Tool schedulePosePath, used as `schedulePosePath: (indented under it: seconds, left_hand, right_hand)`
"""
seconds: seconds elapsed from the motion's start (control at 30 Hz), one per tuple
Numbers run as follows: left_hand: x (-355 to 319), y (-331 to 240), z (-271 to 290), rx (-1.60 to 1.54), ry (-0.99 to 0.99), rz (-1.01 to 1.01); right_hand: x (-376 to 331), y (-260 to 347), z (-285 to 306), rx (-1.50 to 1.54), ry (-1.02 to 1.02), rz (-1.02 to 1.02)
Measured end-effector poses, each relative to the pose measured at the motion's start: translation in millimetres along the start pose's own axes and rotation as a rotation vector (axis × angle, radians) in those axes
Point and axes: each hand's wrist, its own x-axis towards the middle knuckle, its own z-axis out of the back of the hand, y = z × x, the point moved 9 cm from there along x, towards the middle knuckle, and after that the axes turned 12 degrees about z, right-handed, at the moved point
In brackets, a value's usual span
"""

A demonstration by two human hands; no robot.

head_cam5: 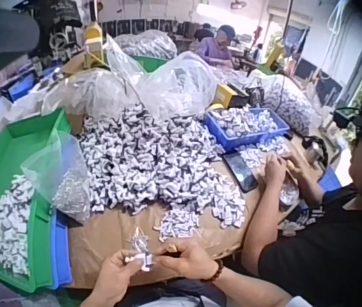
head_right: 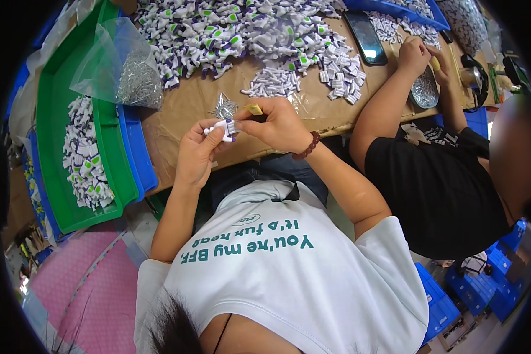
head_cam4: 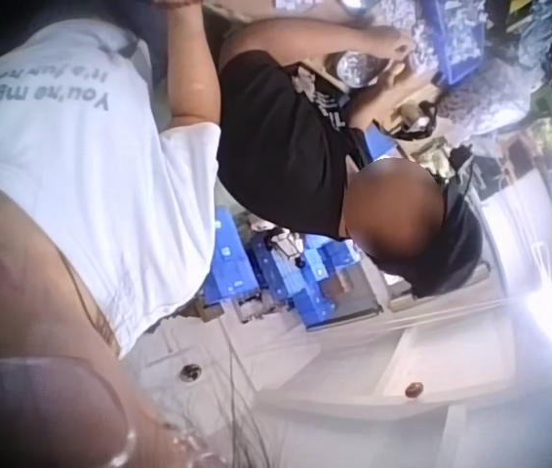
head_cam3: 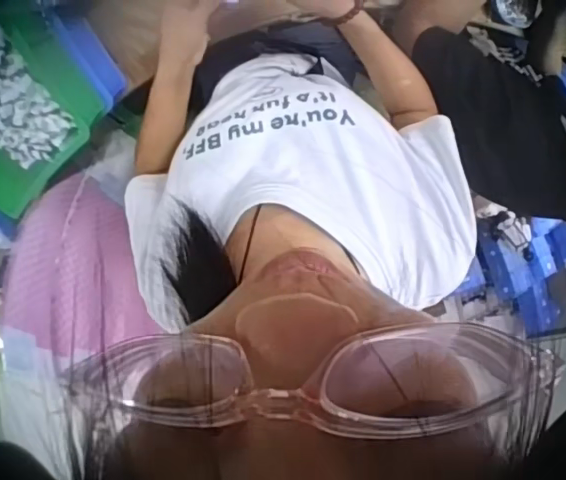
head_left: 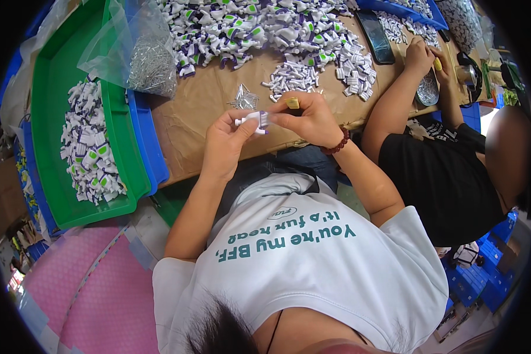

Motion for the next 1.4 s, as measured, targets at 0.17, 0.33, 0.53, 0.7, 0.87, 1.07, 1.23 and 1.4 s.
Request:
schedulePosePath:
  seconds: [0.17,0.33,0.53,0.7,0.87,1.07,1.23,1.4]
  left_hand:
    - [-9.7,-10.8,-4.1,0.351,-0.112,-0.197]
    - [-4.9,-4.4,-2.3,0.459,-0.075,-0.222]
    - [-0.1,22.3,5.2,0.512,0.005,0.096]
    - [-2.7,23.9,7.0,0.058,0.067,0.247]
    - [-5.2,22.2,0.4,0.04,0.161,0.251]
    - [-18.2,15.8,-5.4,0.323,0.068,0.212]
    - [-24.3,10.4,-12.2,0.528,0.085,0.058]
    - [-32.1,13.2,-7.4,0.576,0.066,0.025]
  right_hand:
    - [-0.3,-1.5,-0.9,-0.076,0.006,-0.007]
    - [0.1,-4.8,-8.5,-0.139,0.047,-0.011]
    - [3.0,-7.5,-11.8,-0.104,0.123,0.037]
    - [-3.5,7.0,-12.5,-0.245,0.223,0.082]
    - [-16.8,12.9,-38.5,0.046,0.299,0.011]
    - [-19.3,15.5,-44.7,0.088,0.358,-0.038]
    - [-24.8,5.7,-49.8,0.155,0.314,-0.006]
    - [-26.8,1.2,-54.6,0.17,0.322,0.004]
